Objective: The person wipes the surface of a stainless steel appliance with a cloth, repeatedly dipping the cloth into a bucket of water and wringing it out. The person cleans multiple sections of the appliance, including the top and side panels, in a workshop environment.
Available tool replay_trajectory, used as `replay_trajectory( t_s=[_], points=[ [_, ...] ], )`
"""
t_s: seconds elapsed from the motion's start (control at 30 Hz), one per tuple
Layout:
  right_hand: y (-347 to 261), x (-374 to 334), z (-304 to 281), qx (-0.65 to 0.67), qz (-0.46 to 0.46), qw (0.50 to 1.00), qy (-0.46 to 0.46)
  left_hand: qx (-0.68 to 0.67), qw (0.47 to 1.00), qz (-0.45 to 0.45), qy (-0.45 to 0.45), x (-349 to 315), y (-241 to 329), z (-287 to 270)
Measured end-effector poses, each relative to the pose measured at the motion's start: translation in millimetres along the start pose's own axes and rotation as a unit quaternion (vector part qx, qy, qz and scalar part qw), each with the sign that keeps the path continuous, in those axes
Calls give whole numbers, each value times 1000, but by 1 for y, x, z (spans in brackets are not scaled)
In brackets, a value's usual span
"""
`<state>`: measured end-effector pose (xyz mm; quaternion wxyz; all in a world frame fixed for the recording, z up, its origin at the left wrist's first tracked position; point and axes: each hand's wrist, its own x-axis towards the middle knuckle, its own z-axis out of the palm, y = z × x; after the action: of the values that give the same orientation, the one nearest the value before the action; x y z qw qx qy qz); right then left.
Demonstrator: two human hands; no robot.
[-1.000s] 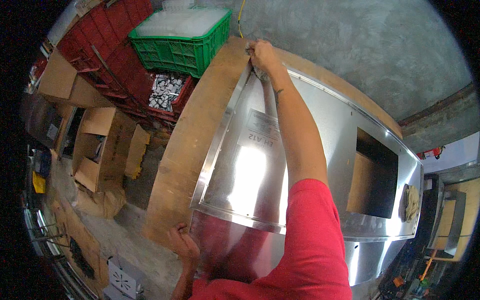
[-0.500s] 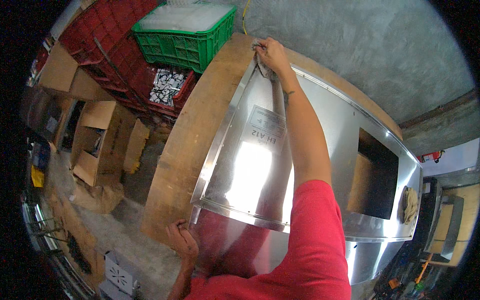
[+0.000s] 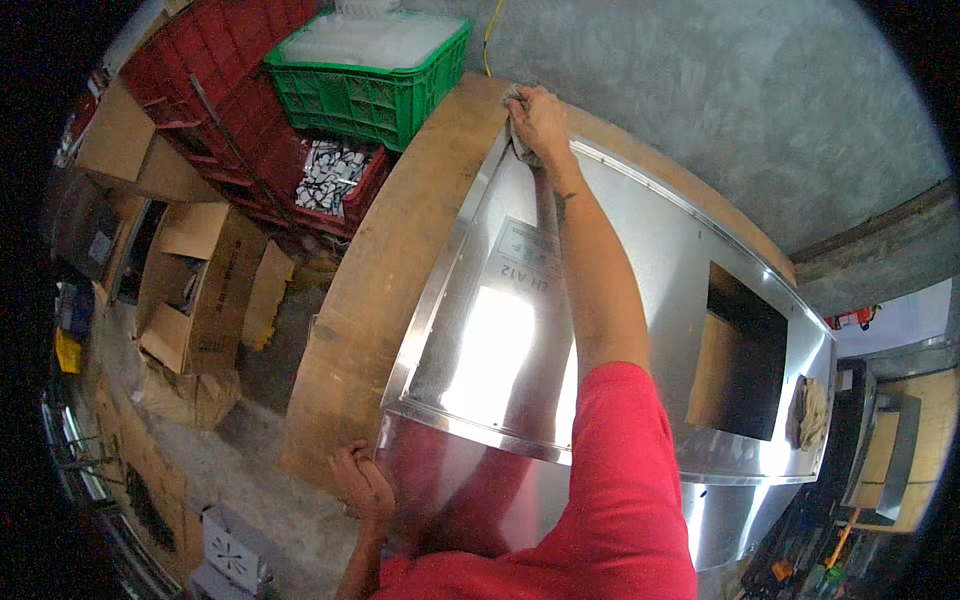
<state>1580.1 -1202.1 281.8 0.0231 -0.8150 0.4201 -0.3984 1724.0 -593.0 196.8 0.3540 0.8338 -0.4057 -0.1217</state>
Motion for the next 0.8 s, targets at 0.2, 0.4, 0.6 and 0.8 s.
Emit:
replay_trajectory(
  t_s=[0.2,0.4,0.6,0.8],
  points=[
    [26,5,-13,-87,2,994,-73,9,1000,4,-12,2,-2,-2],
    [6,-4,-31,68,78,989,-106,21,1000,3,-6,-2,-5,2],
    [9,-6,-25,47,-49,995,-79,16,1000,4,-9,-2,-7,2],
    [15,-4,-19,24,-84,994,-68,1,999,-36,-26,-1,1,-1]
  ],
)
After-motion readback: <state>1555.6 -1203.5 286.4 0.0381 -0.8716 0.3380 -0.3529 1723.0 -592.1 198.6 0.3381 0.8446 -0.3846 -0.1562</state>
